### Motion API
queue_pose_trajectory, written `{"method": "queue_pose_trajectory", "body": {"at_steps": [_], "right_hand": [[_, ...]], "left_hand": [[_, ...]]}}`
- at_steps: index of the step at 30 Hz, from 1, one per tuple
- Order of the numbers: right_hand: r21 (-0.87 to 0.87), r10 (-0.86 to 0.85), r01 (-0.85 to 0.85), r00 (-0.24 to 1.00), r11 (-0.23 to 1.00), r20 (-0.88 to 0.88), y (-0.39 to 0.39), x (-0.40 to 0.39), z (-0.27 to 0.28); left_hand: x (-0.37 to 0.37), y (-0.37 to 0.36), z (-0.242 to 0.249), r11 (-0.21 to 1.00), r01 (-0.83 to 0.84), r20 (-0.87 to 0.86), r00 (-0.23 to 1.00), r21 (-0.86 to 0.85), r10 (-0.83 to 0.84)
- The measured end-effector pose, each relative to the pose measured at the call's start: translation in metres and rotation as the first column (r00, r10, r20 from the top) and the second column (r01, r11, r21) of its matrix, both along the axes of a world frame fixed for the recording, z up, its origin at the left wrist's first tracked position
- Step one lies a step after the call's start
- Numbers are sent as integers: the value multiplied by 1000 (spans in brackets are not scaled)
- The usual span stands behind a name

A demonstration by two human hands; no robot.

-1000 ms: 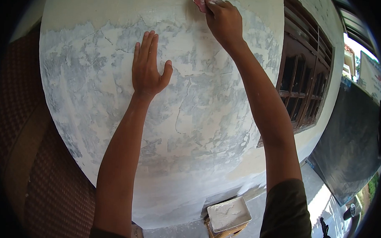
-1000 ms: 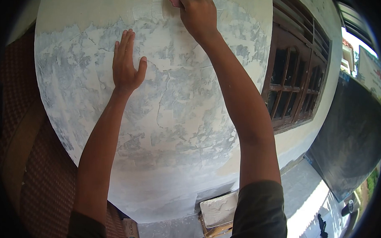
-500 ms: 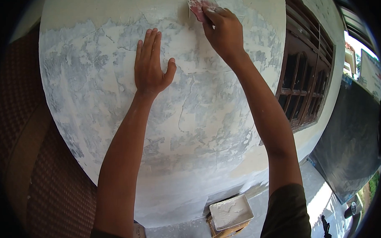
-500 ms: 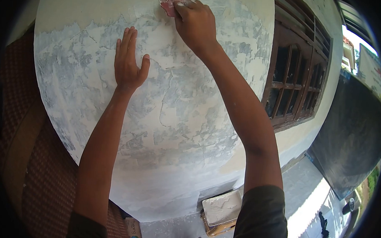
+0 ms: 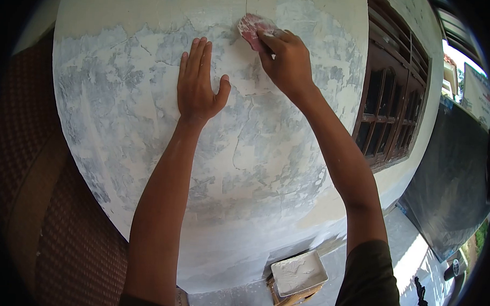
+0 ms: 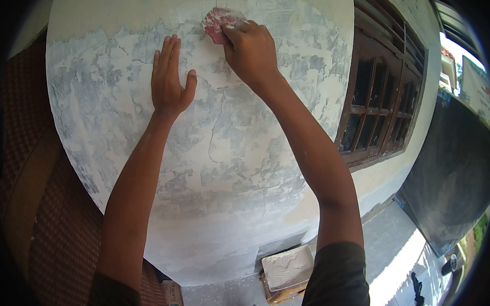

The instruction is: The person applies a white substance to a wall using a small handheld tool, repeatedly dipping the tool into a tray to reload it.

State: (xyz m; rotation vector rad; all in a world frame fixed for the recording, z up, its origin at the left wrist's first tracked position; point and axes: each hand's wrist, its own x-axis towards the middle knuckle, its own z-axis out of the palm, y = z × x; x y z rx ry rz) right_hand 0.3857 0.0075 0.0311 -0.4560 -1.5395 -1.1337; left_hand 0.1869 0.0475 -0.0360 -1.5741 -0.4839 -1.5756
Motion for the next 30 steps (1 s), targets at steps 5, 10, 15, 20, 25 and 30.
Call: {"method": "queue_pose_trajectory", "body": {"at_steps": [5,10,15,20,25,30], "right_hand": [[113,-89,83,995,990,52,17,-7,60],[-20,-151,153,984,988,91,18,-7,-15],[-207,13,-2,999,978,51,-17,5,-37],[153,-32,35,999,988,-22,4,10,56],[-5,-211,211,975,977,64,29,11,17],[-13,-9,10,997,1000,81,10,5,-55]], "left_hand": [[-1,2,-1,1000,10,-2,1000,7,-9],[-2,1,0,1000,21,-6,1000,12,-21],[-1,2,0,1000,9,0,1000,16,-9],[-2,2,0,999,-29,8,1000,22,28],[-2,3,0,999,-33,8,999,17,33],[-1,2,-1,999,-34,15,999,15,34]]}}
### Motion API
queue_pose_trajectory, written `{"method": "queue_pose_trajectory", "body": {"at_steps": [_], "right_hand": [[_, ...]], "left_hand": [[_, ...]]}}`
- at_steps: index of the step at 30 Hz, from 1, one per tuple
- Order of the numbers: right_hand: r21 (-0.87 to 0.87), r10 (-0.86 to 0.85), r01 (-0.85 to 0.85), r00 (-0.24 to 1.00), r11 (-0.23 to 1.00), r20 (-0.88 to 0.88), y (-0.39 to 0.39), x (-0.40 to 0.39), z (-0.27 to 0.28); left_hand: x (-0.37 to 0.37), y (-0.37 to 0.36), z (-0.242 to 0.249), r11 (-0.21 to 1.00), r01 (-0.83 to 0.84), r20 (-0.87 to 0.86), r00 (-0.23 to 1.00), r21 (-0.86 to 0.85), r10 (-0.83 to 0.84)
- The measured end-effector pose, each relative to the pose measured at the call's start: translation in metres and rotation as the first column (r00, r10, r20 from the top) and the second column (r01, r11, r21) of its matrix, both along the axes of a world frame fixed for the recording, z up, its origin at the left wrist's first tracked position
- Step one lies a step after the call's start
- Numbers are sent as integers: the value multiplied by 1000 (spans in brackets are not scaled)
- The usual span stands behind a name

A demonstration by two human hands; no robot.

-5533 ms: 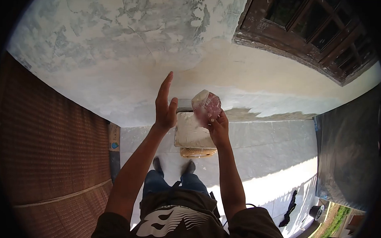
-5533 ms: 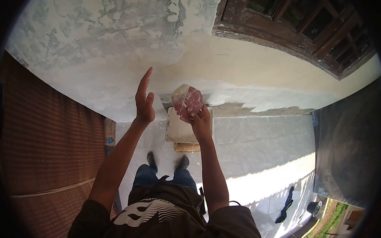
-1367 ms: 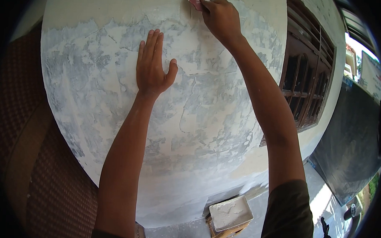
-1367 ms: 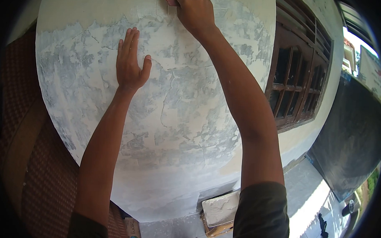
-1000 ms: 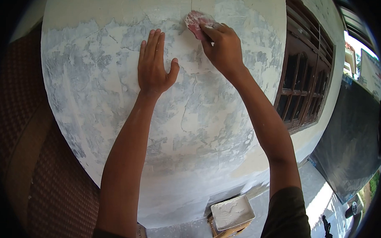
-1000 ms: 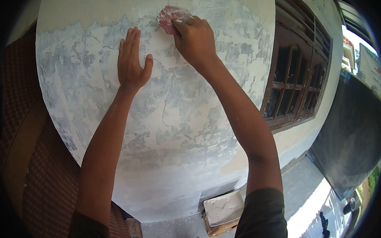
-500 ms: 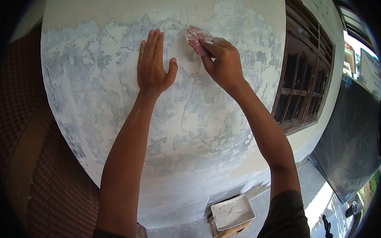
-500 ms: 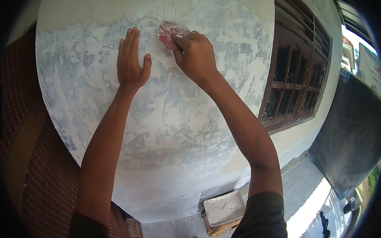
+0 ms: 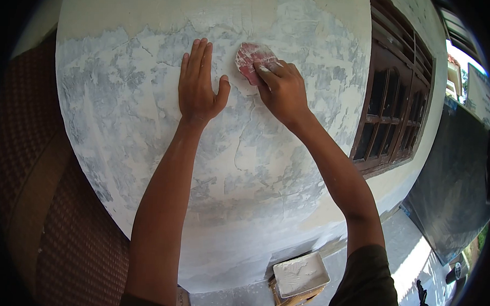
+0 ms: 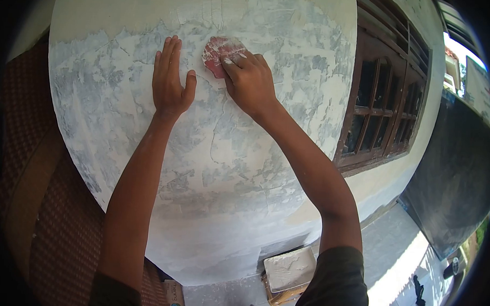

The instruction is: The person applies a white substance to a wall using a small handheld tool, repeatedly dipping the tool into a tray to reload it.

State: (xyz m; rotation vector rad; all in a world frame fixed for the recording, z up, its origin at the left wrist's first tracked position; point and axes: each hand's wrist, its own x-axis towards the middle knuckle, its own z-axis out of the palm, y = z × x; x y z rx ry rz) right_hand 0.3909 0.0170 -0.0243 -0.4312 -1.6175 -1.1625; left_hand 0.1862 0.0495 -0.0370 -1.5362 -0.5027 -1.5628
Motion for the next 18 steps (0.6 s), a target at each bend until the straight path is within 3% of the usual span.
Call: {"method": "queue_pose_trajectory", "body": {"at_steps": [4,7,14,16,18], "right_hand": [[102,12,0,992,995,-122,-2,-6,63],[132,-66,76,995,988,-75,18,-6,94],[23,-123,123,992,992,-9,8,-2,-1],[-66,-12,11,1000,998,-10,-3,2,-5],[-11,-17,16,997,1000,-75,-8,4,30]], "left_hand": [[0,1,1,1000,-11,-5,1000,3,11],[0,1,1,1000,-16,-6,1000,3,16],[1,-2,0,1000,7,1,1000,-9,-7],[1,-2,1,1000,8,-1,1000,-1,-8],[0,-1,1,1000,0,-1,1000,0,0]]}}
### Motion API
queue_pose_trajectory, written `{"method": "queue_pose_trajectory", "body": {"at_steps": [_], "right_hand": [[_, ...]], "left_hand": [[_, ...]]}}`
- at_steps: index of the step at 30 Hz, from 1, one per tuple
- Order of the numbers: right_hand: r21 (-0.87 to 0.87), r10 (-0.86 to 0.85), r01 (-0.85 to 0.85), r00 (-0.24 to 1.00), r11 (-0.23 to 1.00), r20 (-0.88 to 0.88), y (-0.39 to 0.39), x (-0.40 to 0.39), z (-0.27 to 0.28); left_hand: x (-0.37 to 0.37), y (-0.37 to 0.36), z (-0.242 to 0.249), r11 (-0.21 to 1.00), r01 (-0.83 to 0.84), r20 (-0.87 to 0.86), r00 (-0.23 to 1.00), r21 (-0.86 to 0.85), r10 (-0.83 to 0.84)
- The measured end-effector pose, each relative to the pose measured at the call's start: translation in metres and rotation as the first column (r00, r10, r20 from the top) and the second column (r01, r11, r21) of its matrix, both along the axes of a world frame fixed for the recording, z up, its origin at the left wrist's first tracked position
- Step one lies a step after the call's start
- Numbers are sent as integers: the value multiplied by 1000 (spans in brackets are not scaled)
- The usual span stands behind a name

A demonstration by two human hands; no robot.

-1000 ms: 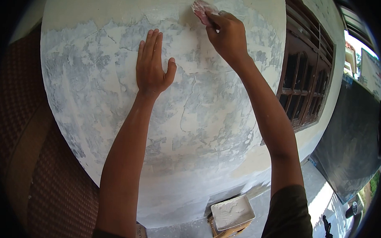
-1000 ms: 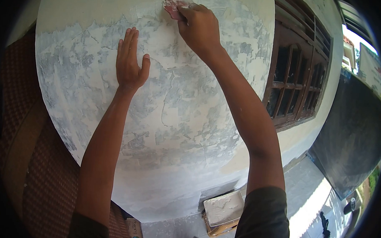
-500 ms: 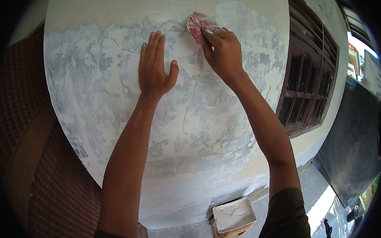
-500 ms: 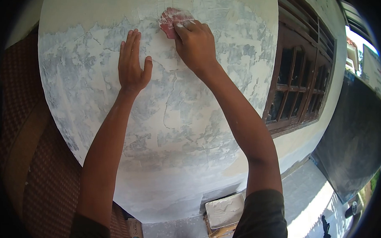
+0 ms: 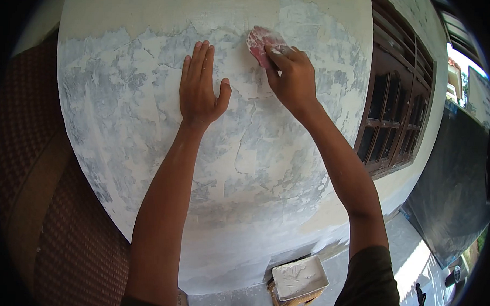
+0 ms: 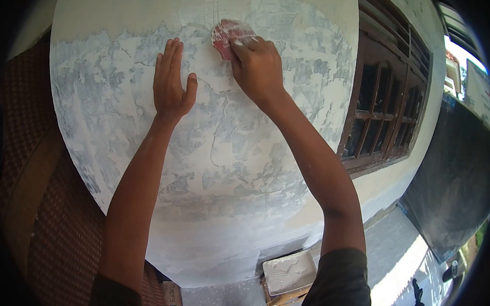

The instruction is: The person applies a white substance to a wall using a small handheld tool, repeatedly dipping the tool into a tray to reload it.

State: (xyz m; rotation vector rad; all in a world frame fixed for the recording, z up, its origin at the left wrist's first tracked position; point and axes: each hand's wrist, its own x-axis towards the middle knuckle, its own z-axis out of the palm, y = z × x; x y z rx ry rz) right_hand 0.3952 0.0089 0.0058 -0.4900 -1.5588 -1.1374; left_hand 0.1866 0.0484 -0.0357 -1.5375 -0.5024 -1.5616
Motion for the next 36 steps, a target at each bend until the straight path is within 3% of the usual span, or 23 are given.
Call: {"method": "queue_pose_trajectory", "body": {"at_steps": [4,6,9,12,15,18,20,22,25,27,30,33,36], "right_hand": [[159,-70,81,995,984,-78,20,8,81],[170,-233,234,972,957,-27,29,10,96],[152,-188,182,982,972,24,37,11,62],[-10,-188,189,980,982,57,27,11,-9],[26,-37,35,996,999,81,10,8,-27],[115,-36,40,999,993,-34,8,2,31],[205,-65,70,997,976,-30,24,0,76],[238,-88,92,996,967,-28,31,-4,87],[164,-113,106,993,981,29,37,-8,72],[65,-164,160,983,985,77,30,-9,27],[-9,0,1,991,1000,135,10,-11,-19],[56,44,-46,998,997,44,0,-5,19],[195,-32,40,998,980,-45,14,4,86]], "left_hand": [[0,2,-1,1000,-12,-2,1000,-8,12],[0,2,-1,1000,-16,-2,1000,-7,16],[-1,2,-1,1000,-16,-2,1000,-7,16],[0,2,0,1000,-4,0,1000,-4,4],[1,0,-1,1000,-5,1,1000,-3,5],[1,2,0,1000,-17,-2,1000,1,17],[0,2,-1,1000,-26,-5,1000,4,26],[0,1,0,1000,-24,-5,1000,-1,24],[0,0,0,999,-32,-3,999,-8,32],[1,0,0,1000,-22,1,1000,-16,22],[1,-2,-2,1000,-2,-3,1000,-27,2],[2,-2,-2,999,7,-9,1000,-32,-7],[1,0,-3,999,-1,-17,1000,-37,0]]}}
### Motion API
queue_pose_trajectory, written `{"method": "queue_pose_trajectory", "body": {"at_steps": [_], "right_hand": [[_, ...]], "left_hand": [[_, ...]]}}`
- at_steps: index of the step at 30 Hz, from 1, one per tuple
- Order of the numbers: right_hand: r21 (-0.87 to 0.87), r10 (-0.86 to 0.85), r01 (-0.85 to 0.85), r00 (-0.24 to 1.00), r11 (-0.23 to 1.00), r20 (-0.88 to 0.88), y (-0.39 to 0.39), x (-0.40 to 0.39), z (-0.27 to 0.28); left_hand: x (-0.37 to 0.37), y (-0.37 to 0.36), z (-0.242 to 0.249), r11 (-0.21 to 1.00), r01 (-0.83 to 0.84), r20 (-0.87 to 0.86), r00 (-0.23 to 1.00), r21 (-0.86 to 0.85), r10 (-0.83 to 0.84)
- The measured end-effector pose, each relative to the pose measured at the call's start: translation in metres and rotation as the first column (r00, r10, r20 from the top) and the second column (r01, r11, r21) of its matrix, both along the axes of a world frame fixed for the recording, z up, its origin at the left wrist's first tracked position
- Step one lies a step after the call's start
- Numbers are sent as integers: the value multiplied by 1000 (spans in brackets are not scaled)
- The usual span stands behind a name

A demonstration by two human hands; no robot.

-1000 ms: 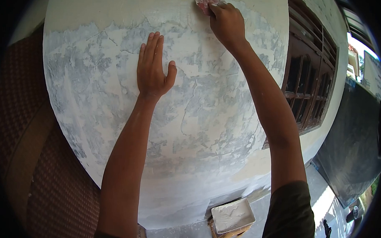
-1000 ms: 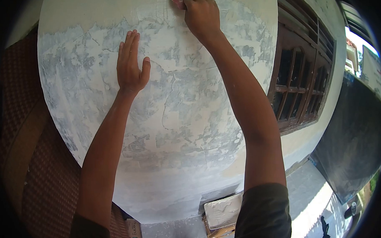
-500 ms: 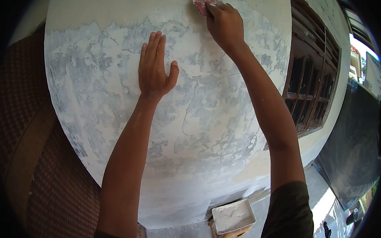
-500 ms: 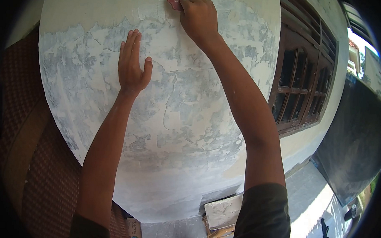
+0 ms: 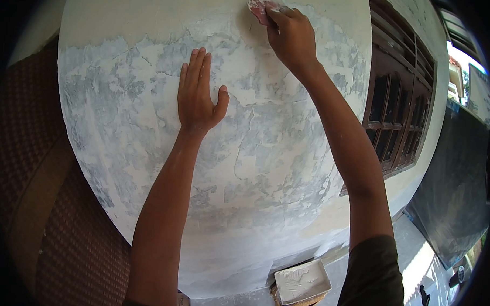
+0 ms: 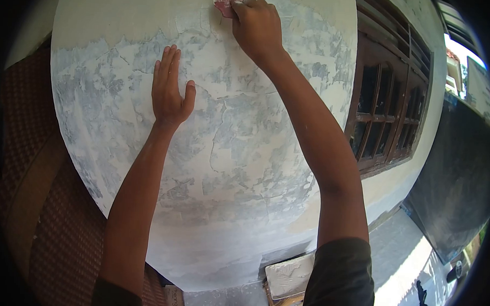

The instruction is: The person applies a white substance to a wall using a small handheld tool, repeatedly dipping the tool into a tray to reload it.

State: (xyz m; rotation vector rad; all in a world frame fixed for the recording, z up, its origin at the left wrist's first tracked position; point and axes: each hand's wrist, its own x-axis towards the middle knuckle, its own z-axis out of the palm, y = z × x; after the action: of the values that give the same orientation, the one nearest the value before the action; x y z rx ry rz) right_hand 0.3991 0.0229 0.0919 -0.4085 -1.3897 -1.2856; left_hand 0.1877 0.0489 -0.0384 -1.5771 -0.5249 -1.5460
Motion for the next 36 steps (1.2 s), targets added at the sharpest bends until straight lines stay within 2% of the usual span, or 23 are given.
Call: {"method": "queue_pose_trajectory", "body": {"at_steps": [1,3,4,6,7,11,12,15,16,18,20,22,24,25,26,27,29,32,33,36], "right_hand": [[8,-66,66,998,998,-6,9,3,18],[-61,-32,32,999,998,4,10,2,34],[-61,-30,31,1000,998,3,15,5,35],[-1,-198,198,979,980,42,31,12,27],[-3,-198,198,979,980,43,37,14,16],[-134,-54,58,998,989,34,23,9,-69],[-103,11,-2,996,995,85,17,10,-77],[-80,71,-71,997,994,-3,4,12,-26],[-65,6,-8,1000,998,-24,2,12,-6],[0,25,-25,1000,1000,3,6,8,27],[54,50,-52,998,997,34,14,6,36],[-2,-109,110,991,994,72,26,9,27],[-73,-77,82,994,994,73,20,4,-15],[-162,-143,155,986,974,83,16,3,-41],[-168,-158,173,983,971,95,9,-1,-69],[-152,-132,149,984,977,116,6,-3,-92],[-183,-37,62,990,981,136,-4,-4,-104],[-134,28,-27,1000,991,10,-15,-8,-57],[-50,-4,4,1000,999,0,-7,-6,-39],[-50,-77,79,996,996,43,12,-7,-22]], "left_hand": [[0,1,0,1000,-2,-3,1000,6,2],[0,0,1,1000,-22,4,1000,10,22],[0,0,1,999,-41,10,999,10,41],[0,0,2,999,-41,10,999,10,41],[0,0,1,999,-39,14,999,9,38],[0,-1,0,1000,-29,18,999,12,29],[0,-1,0,999,-29,16,999,15,29],[0,0,1,999,-31,11,999,21,31],[0,0,1,999,-33,10,999,22,33],[0,0,0,1000,-24,5,1000,12,24],[0,0,0,1000,-17,0,1000,5,17],[0,0,1,1000,-20,3,1000,12,20],[0,0,1,1000,-19,3,1000,13,19],[0,0,1,1000,-18,2,1000,12,18],[0,-1,1,1000,-18,2,1000,12,18],[1,-1,1,1000,-11,3,1000,10,11],[1,-2,1,1000,-1,6,1000,10,1],[1,-1,0,1000,-1,6,1000,0,1],[1,0,0,1000,1,3,1000,10,-1],[0,2,1,1000,-12,7,1000,23,11]]}}
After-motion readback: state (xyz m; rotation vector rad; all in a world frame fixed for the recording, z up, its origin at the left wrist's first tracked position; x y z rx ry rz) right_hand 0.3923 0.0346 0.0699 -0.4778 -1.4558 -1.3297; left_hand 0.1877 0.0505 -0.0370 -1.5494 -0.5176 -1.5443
